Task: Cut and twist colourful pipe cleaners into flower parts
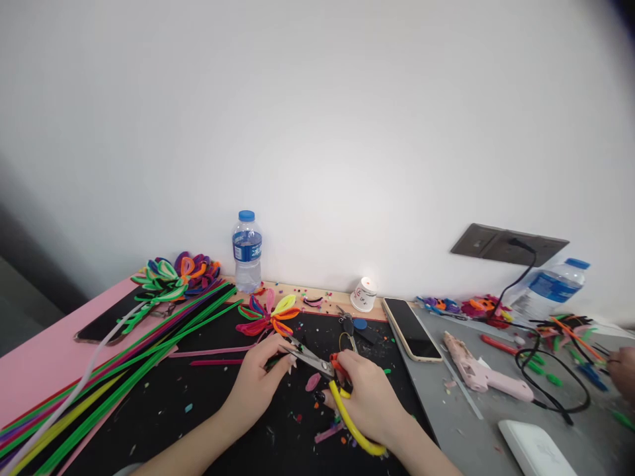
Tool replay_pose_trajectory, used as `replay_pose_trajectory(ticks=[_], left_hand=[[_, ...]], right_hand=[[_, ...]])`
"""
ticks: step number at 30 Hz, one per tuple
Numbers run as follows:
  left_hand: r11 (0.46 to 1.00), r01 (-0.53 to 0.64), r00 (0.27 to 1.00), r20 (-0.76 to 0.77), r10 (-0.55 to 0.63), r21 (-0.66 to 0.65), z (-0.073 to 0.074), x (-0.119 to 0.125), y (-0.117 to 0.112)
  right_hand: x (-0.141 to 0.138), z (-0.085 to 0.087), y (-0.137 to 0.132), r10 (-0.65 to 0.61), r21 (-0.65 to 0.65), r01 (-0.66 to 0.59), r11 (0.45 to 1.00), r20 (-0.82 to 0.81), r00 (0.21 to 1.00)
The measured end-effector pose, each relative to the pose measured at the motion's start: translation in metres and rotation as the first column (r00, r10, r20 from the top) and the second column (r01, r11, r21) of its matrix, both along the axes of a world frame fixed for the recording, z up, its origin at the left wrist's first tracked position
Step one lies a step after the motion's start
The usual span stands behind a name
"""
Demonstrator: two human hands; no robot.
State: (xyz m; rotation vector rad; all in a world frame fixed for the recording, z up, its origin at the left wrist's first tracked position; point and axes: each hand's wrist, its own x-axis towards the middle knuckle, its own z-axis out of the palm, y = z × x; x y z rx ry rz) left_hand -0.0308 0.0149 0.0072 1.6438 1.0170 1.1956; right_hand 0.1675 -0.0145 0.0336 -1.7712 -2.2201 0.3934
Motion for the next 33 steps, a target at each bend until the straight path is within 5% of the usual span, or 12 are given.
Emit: replay_pose_trajectory(ticks=[6, 22, 33], left_hand=[[0.987, -0.06, 0.992, -0.104, 0.076, 0.149, 0.0025, 0.0, -0.0019], [0.958, -0.155, 0.976, -0.114, 0.186, 0.242, -0.0031, -0.0023, -0.0023], [0.989, -0.028, 0.993, -0.11, 0.044, 0.148, 0.0, -0.0006, -0.0015]], right_hand=[[-0.0004, -0.0011, -0.0004, -0.034, 0.005, 0.034, 0.999, -0.022, 0.999], [-0.0002, 0.0003, -0.0022, -0.014, -0.004, 0.014, 1.0, -0.008, 1.0], [0.0023, -0.0014, 0.0003, -0.007, 0.005, 0.007, 1.0, -0.006, 1.0]])
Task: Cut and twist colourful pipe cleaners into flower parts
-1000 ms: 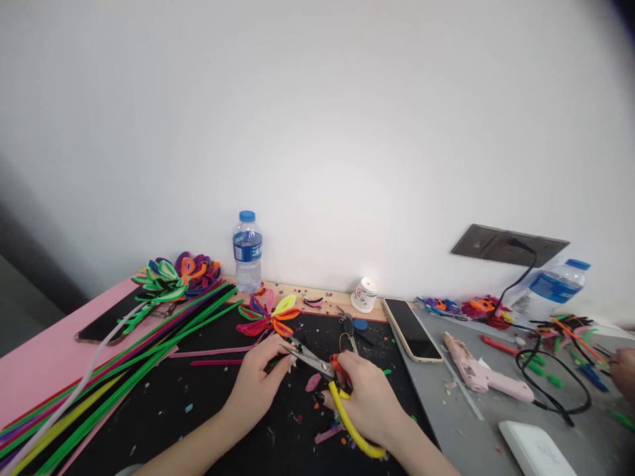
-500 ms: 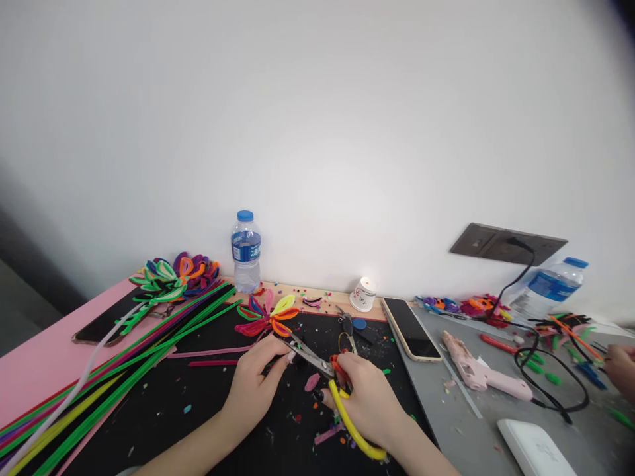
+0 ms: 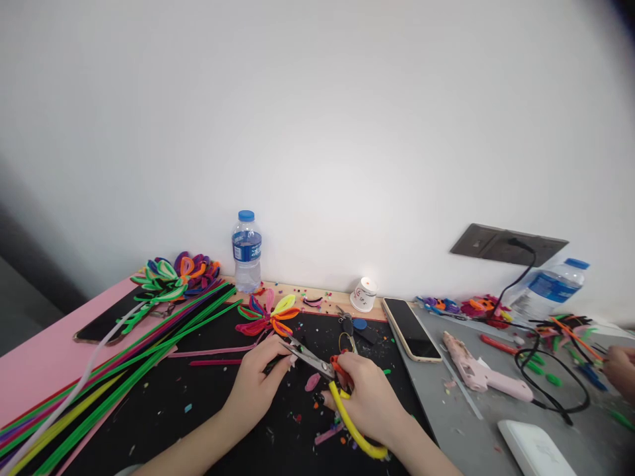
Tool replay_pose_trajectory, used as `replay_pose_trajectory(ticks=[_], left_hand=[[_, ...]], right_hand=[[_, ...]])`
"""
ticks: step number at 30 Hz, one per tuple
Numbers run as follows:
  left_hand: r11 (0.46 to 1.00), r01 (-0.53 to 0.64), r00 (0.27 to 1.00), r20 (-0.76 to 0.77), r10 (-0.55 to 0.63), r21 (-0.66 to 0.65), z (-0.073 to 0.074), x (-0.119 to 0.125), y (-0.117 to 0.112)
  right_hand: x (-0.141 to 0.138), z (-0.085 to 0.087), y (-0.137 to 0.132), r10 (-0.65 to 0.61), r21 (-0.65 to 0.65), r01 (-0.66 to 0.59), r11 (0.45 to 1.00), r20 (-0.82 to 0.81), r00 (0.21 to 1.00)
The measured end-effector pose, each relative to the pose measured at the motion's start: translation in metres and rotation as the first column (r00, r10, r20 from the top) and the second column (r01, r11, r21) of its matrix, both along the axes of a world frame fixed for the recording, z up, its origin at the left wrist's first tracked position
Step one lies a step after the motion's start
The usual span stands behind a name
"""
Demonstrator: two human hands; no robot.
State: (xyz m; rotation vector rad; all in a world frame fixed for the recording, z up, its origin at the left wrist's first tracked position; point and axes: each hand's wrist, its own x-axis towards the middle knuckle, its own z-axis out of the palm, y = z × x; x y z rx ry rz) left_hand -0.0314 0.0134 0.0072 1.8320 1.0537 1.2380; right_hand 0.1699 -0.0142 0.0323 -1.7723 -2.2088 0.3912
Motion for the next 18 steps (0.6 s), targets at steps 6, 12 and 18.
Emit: replay_pose_trajectory(ticks=[6, 12, 18], left_hand=[[0.996, 0.067, 0.996, 0.058, -0.063, -0.067, 0.0019, -0.002, 0.0039], [0.997, 0.045, 0.997, 0.066, -0.041, -0.06, 0.0014, -0.0016, 0.004], [0.999, 0.004, 1.0, 0.008, -0.004, 0.047, 0.0002, -0.0018, -0.0001]], right_hand=[[0.0021, 0.003, 0.0021, 0.025, 0.005, -0.025, 1.0, 0.024, 0.999], [0.0026, 0.0047, 0.0032, 0.038, 0.005, -0.038, 0.999, 0.041, 0.998], [0.0035, 0.0038, 0.0032, 0.045, 0.024, -0.046, 0.999, 0.027, 0.999]])
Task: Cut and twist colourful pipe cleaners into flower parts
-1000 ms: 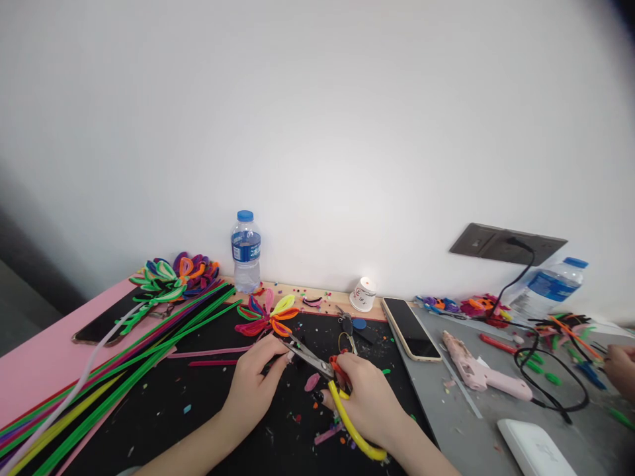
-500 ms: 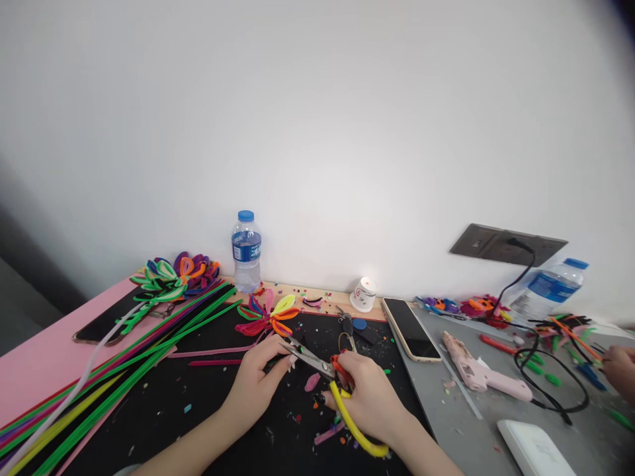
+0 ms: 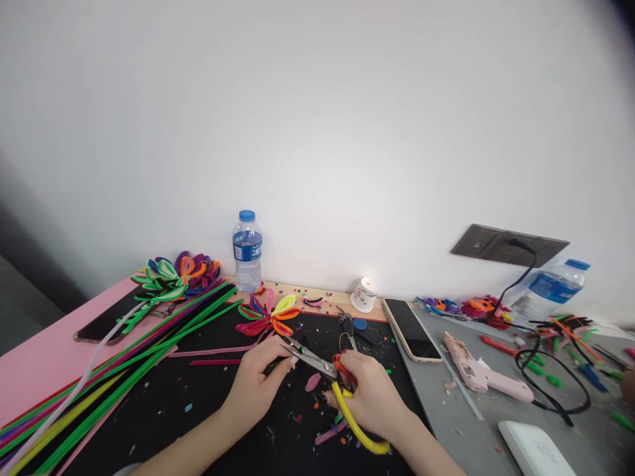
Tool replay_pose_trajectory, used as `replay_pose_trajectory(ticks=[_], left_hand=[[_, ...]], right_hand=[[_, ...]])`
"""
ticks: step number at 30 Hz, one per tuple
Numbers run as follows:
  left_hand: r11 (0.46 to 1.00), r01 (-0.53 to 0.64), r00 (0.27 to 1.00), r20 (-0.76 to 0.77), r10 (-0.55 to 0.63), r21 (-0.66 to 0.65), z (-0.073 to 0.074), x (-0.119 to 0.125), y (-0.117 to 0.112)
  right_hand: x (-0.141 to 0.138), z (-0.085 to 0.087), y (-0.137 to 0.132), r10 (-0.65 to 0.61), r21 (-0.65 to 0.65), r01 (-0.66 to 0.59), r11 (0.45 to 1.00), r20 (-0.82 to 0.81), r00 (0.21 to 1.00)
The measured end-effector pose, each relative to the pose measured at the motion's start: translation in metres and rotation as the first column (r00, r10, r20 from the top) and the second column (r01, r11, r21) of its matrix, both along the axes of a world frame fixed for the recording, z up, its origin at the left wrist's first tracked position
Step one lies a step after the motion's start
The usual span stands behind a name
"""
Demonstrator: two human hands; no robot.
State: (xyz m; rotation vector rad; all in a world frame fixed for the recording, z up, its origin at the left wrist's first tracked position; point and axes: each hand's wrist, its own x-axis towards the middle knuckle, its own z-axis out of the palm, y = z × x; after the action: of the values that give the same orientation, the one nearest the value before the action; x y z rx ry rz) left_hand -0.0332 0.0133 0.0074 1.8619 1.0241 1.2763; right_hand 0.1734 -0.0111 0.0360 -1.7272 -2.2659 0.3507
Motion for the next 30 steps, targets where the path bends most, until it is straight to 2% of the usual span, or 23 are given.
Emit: replay_pose_trajectory(ticks=[7, 12, 17, 21, 30], left_hand=[[0.977, -0.053, 0.985, -0.151, 0.085, 0.207, -0.003, -0.003, -0.003], [0.913, -0.017, 0.945, -0.293, 0.148, 0.407, -0.008, -0.007, 0.003], [0.846, 0.051, 0.886, -0.416, 0.207, 0.53, -0.01, -0.009, 0.008], [0.808, 0.1, 0.851, -0.471, 0.233, 0.581, -0.009, -0.01, 0.01], [0.786, 0.11, 0.822, -0.5, 0.272, 0.609, -0.01, -0.012, 0.014]], right_hand=[[-0.003, -0.001, -0.005, -0.046, -0.055, 0.045, 0.997, -0.025, 0.999], [-0.006, -0.001, -0.008, -0.052, -0.115, 0.05, 0.992, -0.02, 0.998], [-0.005, -0.004, -0.011, -0.038, -0.121, 0.036, 0.992, -0.016, 0.999], [-0.004, -0.006, -0.012, -0.04, -0.13, 0.039, 0.991, -0.005, 0.999], [-0.004, -0.002, -0.014, -0.054, -0.178, 0.047, 0.983, -0.032, 0.998]])
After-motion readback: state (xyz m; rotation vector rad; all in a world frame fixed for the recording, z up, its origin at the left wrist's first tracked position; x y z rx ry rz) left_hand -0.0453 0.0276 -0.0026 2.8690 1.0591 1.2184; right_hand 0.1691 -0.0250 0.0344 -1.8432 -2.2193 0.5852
